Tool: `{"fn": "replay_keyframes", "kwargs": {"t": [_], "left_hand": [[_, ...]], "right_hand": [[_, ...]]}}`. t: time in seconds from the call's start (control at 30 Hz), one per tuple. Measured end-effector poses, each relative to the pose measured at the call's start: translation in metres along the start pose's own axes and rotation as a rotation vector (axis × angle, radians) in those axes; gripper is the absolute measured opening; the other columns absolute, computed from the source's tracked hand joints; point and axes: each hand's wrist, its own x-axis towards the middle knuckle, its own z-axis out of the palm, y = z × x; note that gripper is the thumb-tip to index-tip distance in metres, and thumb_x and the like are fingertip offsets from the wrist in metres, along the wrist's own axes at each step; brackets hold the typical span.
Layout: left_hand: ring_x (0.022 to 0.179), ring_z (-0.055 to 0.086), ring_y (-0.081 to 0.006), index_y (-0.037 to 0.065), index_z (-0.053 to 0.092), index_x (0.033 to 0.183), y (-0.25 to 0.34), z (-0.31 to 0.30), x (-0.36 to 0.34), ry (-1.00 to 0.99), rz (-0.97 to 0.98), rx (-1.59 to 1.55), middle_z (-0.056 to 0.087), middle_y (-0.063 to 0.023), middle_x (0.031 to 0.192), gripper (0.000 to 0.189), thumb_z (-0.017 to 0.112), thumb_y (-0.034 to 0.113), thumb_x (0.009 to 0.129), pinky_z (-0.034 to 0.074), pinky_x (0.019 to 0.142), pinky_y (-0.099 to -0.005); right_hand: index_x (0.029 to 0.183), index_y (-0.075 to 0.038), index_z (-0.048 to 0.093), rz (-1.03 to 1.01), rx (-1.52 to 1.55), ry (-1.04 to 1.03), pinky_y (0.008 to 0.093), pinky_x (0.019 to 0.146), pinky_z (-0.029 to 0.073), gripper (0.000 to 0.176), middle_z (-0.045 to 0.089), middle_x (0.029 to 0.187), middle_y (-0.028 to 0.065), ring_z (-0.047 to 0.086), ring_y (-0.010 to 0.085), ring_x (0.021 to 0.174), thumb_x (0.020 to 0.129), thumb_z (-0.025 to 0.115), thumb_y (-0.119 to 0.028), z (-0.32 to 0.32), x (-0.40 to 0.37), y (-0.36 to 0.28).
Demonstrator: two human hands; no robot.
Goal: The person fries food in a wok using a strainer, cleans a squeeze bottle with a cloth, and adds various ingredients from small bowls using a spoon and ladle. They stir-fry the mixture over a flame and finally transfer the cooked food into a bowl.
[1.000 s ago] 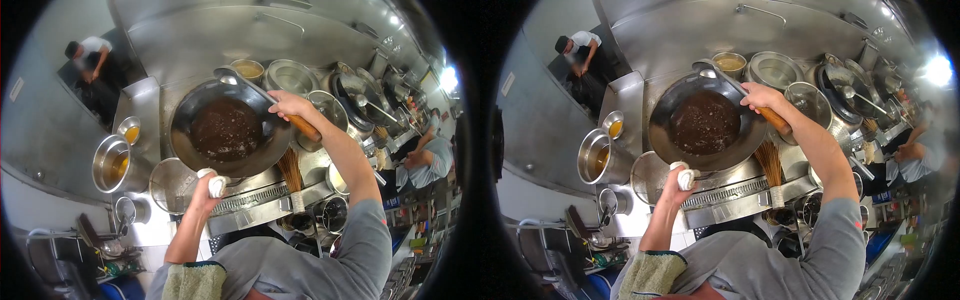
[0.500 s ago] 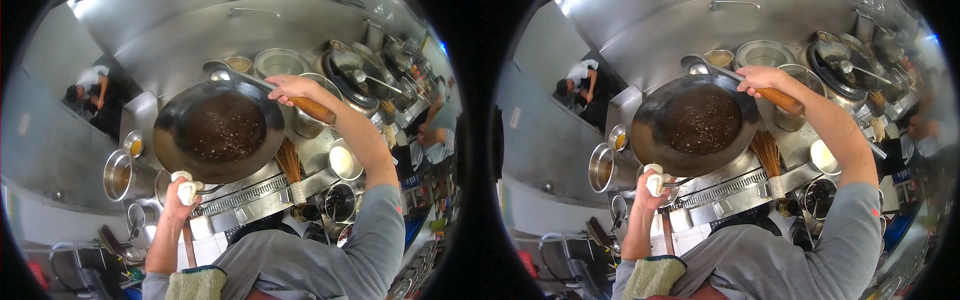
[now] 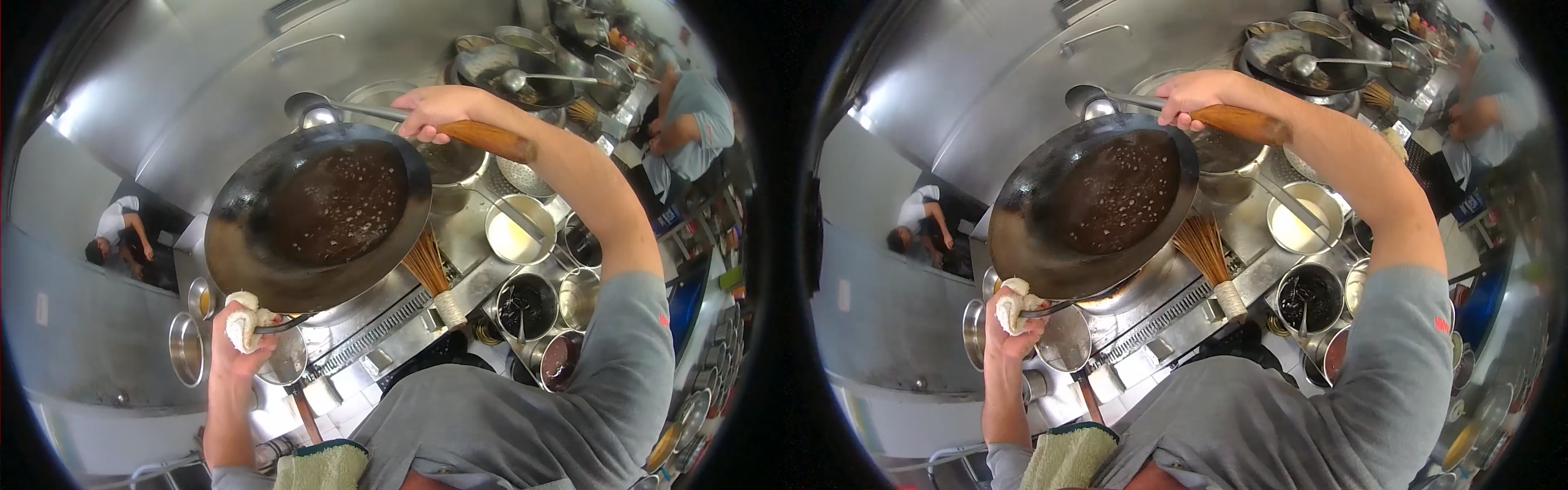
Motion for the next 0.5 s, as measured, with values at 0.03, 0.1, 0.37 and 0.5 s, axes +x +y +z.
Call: {"fn": "replay_keyframes", "kwargs": {"t": [0.03, 0.1, 0.37, 0.5], "left_hand": [[0.074, 0.061, -0.0336, 0.008, 0.055, 0.086, 0.0, 0.003, 0.0, 0.005, 0.003, 0.015, 0.059, -0.014, 0.078, 0.011, 0.052, 0.018, 0.082, 0.042, 0.038, -0.0295], [0.074, 0.061, -0.0337, 0.008, 0.055, 0.086, -0.002, 0.012, 0.001, 0.012, 0.018, 0.044, 0.059, -0.0139, 0.078, 0.01, 0.052, 0.017, 0.082, 0.043, 0.038, -0.0295], [0.067, 0.054, -0.0304, 0.006, 0.056, 0.088, -0.012, 0.053, 0.002, 0.084, 0.075, 0.121, 0.055, -0.0272, 0.082, 0.017, 0.056, 0.021, 0.079, 0.04, 0.037, -0.0243], [0.064, 0.053, -0.0292, 0.004, 0.056, 0.088, -0.018, 0.064, 0.002, 0.092, 0.102, 0.146, 0.056, -0.0283, 0.081, 0.019, 0.054, 0.022, 0.081, 0.042, 0.037, -0.0235]], "right_hand": [[0.109, 0.001, 0.048, 0.0, 0.004, 0.005, 0.0215, 0.038, 0.036, 0.025, 0.048, 0.07, -0.0008, 0.042, 0.0031, 0.046, 0.085, 0.054, -0.006, -0.003, -0.004, 0.004], [0.109, 0.002, 0.048, -0.006, 0.01, 0.012, 0.0214, 0.038, 0.036, 0.025, 0.048, 0.073, -0.0005, 0.042, 0.0027, 0.048, 0.085, 0.053, -0.005, -0.009, -0.013, 0.011], [0.105, 0.002, 0.048, -0.049, 0.058, 0.039, 0.0215, 0.038, 0.036, 0.022, 0.047, 0.071, -0.0009, 0.043, 0.003, 0.047, 0.086, 0.054, -0.005, -0.026, -0.029, 0.042], [0.103, 0.002, 0.047, -0.051, 0.081, 0.03, 0.0213, 0.038, 0.035, 0.019, 0.047, 0.071, -0.0006, 0.043, 0.0033, 0.047, 0.086, 0.054, -0.006, -0.033, -0.027, 0.057]]}}
